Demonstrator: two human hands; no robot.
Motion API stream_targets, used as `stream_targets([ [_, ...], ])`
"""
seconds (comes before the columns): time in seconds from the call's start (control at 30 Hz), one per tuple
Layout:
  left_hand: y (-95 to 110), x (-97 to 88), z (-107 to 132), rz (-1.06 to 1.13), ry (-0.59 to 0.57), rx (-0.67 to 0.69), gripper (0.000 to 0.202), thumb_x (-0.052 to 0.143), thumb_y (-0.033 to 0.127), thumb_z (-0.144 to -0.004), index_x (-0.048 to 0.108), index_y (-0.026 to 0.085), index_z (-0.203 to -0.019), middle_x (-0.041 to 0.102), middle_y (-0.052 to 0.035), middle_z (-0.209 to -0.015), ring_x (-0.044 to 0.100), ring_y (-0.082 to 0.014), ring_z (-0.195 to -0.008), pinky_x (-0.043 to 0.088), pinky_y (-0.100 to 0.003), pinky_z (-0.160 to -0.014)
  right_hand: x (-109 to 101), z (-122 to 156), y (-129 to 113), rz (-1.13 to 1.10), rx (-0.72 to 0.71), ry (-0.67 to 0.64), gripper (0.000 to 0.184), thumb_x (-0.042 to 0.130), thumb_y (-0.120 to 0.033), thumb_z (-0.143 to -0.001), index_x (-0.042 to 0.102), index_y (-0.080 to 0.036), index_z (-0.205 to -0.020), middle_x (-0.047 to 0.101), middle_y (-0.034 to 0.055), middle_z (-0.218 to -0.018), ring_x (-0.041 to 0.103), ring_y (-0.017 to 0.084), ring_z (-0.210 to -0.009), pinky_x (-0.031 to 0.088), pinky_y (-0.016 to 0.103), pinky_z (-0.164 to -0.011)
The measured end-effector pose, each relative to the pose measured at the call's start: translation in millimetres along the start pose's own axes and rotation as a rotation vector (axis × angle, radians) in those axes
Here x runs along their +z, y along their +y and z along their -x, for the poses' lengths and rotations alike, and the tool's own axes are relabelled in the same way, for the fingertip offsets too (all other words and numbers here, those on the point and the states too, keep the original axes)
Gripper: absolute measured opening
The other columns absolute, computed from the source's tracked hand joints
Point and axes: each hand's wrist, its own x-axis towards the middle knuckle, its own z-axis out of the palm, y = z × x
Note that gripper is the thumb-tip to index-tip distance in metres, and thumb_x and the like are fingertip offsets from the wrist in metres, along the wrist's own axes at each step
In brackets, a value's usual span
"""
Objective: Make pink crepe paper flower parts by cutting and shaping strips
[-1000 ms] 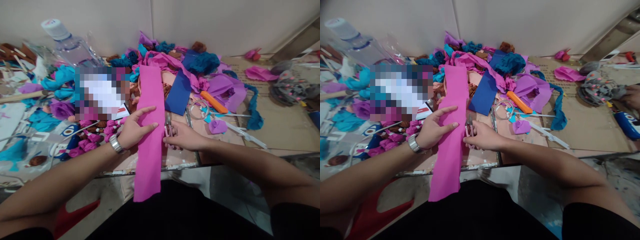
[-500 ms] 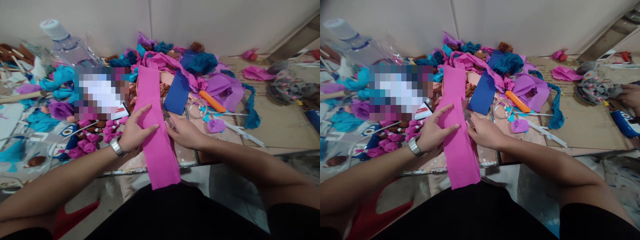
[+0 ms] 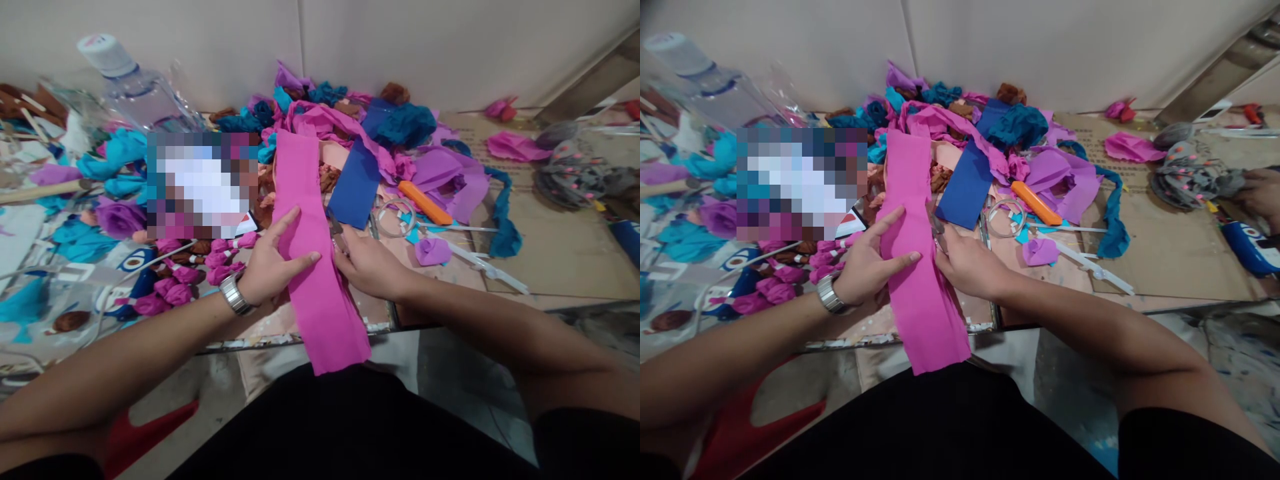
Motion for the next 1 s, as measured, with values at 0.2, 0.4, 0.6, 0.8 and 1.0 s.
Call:
stream_targets([
  [0.2,-3.3,-1.1,0.7,-0.029,-0.034,0.02,0.101,0.096,0.045,-0.076,0.049,0.027,-0.163,0.047,-0.0133,-0.17,0.043,-0.0365,-0.159,0.033,-0.058,-0.135,2.8,-0.6,2.9,-0.029,-0.02,0.042,0.029,0.044,-0.033,-0.107,0.051,-0.014,-0.129,0.076,0.0184,-0.111,0.072,0.034,-0.096,0.048,0.039,-0.076],
  [0.4,-2.7,-3.0,2.5,-0.11,-0.08,0.062,0.105,0.094,0.049,-0.078,0.042,0.029,-0.167,0.041,-0.0107,-0.174,0.04,-0.036,-0.161,0.03,-0.057,-0.136,3.8,-4.3,7.5,-0.02,0.006,0.079,0.016,0.041,-0.033,-0.108,0.049,-0.019,-0.109,0.075,0.0144,-0.101,0.07,0.03,-0.085,0.04,0.037,-0.068],
  [0.6,-2.0,-3.4,2.0,-0.125,-0.088,0.056,0.108,0.093,0.051,-0.078,0.039,0.027,-0.168,0.041,-0.0127,-0.174,0.043,-0.0369,-0.159,0.032,-0.057,-0.135,-2.6,-3.0,3.9,0.031,0.034,0.053,0.02,0.04,-0.034,-0.109,0.05,-0.017,-0.113,0.076,0.0155,-0.101,0.07,0.029,-0.082,0.035,0.036,-0.065],
  [0.8,-2.0,-2.8,1.0,-0.131,-0.076,0.038,0.109,0.093,0.052,-0.076,0.041,0.025,-0.168,0.045,-0.0142,-0.171,0.046,-0.0381,-0.157,0.034,-0.059,-0.134,-5.5,-2.7,2.2,0.045,0.051,0.024,0.021,0.039,-0.035,-0.11,0.049,-0.016,-0.115,0.077,0.0175,-0.106,0.071,0.03,-0.084,0.031,0.036,-0.063],
  [1.0,-6.8,-1.6,2.9,-0.078,-0.081,0.034,0.107,0.094,0.049,-0.078,0.04,0.028,-0.168,0.043,-0.0128,-0.172,0.044,-0.0369,-0.158,0.03,-0.06,-0.135,-4.3,-4.3,5.0,0.061,0.043,0.029,0.021,0.037,-0.034,-0.11,0.048,-0.017,-0.113,0.077,0.0169,-0.103,0.07,0.03,-0.083,0.029,0.037,-0.064],
])
